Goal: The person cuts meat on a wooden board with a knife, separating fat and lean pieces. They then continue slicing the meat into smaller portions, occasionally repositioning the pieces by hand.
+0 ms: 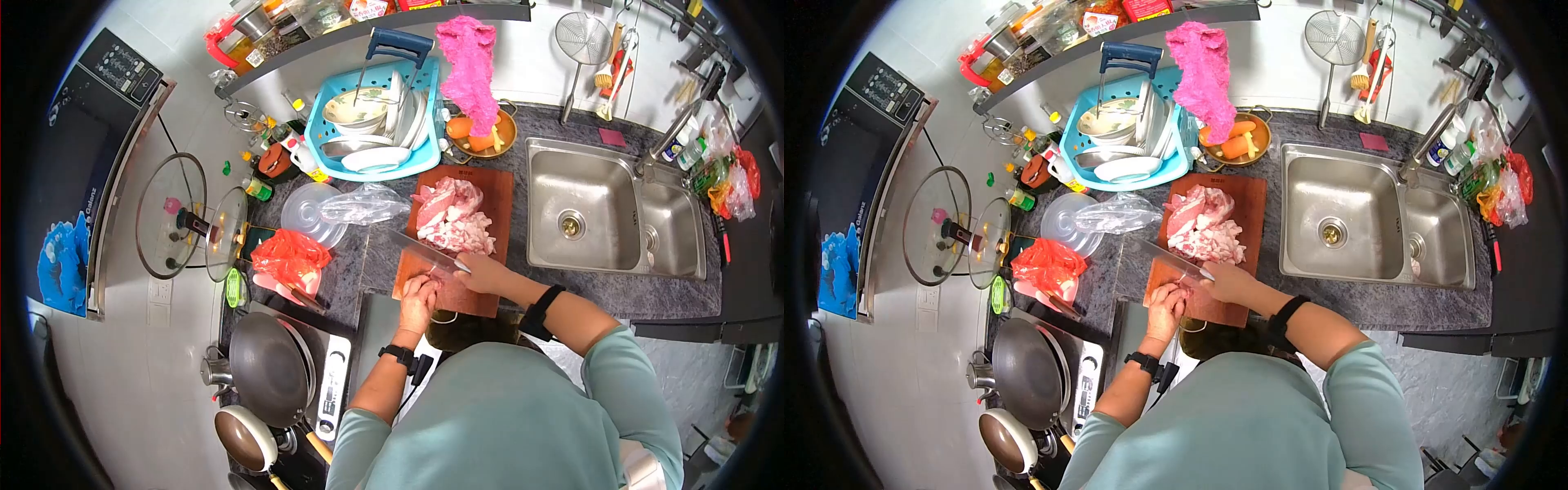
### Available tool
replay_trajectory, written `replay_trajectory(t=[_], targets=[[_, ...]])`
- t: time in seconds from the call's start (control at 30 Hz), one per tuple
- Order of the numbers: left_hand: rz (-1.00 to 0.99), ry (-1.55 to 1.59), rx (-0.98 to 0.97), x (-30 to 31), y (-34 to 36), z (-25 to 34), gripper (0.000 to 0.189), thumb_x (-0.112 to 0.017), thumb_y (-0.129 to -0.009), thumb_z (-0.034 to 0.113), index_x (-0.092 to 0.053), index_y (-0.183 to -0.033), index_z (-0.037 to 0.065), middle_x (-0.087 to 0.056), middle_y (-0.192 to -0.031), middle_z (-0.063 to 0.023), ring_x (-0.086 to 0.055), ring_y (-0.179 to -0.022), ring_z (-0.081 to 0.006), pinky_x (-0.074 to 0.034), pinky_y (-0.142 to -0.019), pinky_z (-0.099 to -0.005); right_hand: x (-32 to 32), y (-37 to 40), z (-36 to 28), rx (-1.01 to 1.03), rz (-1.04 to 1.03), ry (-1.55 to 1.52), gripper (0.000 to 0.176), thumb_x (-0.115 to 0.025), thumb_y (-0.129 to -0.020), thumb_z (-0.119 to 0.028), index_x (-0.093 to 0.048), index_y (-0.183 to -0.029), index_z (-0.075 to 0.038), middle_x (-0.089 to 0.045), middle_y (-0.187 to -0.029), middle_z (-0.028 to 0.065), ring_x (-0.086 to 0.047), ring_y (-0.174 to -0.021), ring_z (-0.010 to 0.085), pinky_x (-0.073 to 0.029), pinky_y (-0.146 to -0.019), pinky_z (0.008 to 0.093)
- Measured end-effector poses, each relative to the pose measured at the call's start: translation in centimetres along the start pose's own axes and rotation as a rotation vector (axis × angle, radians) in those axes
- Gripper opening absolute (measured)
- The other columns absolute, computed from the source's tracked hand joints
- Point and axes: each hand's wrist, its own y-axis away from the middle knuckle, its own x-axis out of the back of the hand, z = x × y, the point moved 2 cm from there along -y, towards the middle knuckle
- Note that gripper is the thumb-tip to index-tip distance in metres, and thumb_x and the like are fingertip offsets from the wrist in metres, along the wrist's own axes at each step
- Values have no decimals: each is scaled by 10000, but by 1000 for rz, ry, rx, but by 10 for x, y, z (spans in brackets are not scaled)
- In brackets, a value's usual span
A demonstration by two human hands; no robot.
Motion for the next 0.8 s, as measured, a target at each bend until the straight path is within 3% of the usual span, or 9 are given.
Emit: replay_trajectory(t=[0.13, 0.23, 0.33, 0.43, 0.53, 0.6, 0.8], targets=[[11, -28, 123, -4, -7, 7, 134, -662, -828, 96, -704, -951, 129, -649, -977, -97, -617, -911, -318, -483, -836, -435, 16, 15, -13, -84, -10, 78, 276, -596, -912, -279, -546, -1076, -63, -665, -880, 246, -648, -838, 459, -511, -739, 543], [-13, 17, 362, -3, -12, 12, 100, -655, -845, 116, -698, -934, 128, -640, -910, -111, -626, -813, -310, -480, -813, -446, 32, 29, -39, -157, -87, 90, 312, -593, -916, -297, -535, -1117, -66, -672, -897, 263, -659, -860, 458, -515, -778, 554], [29, -14, 318, 0, -17, 21, 98, -667, -835, 105, -691, -929, 100, -638, -886, -121, -630, -766, -310, -494, -780, -431, 46, 48, -51, -159, -127, 118, 297, -589, -921, -291, -526, -1109, -70, -672, -887, 268, -664, -831, 454, -521, -747, 555], [49, 167, 268, -11, -14, 8, 104, -677, -821, 84, -693, -923, 72, -639, -883, -127, -632, -798, -308, -511, -756, -414, 54, 62, -56, -182, -192, 162, 284, -584, -924, -283, -521, -1105, -72, -674, -882, 265, -666, -818, 451, -521, -728, 558], [40, 130, 190, -12, -14, 4, 100, -681, -810, 62, -700, -908, 57, -645, -913, -129, -636, -832, -319, -527, -750, -399, 60, 70, -55, -204, -251, 185, 279, -573, -929, -279, -518, -1108, -73, -676, -894, 259, -667, -837, 444, -517, -734, 559], [35, 106, 161, -14, -15, 3, 97, -681, -808, 64, -705, -902, 56, -648, -937, -134, -633, -870, -327, -526, -781, -405, 64, 72, -55, -245, -307, 201, 279, -567, -931, -281, -516, -1109, -72, -679, -902, 255, -669, -849, 439, -516, -738, 556], [17, 46, 144, -21, -13, 6, 108, -688, -802, 72, -707, -905, 44, -653, -976, -145, -620, -951, -345, -506, -867, -429, 16, 30, -40, -197, -218, 159, 268, -557, -929, -271, -517, -1098, -66, -676, -937, 253, -663, -893, 436, -506, -768, 555]])
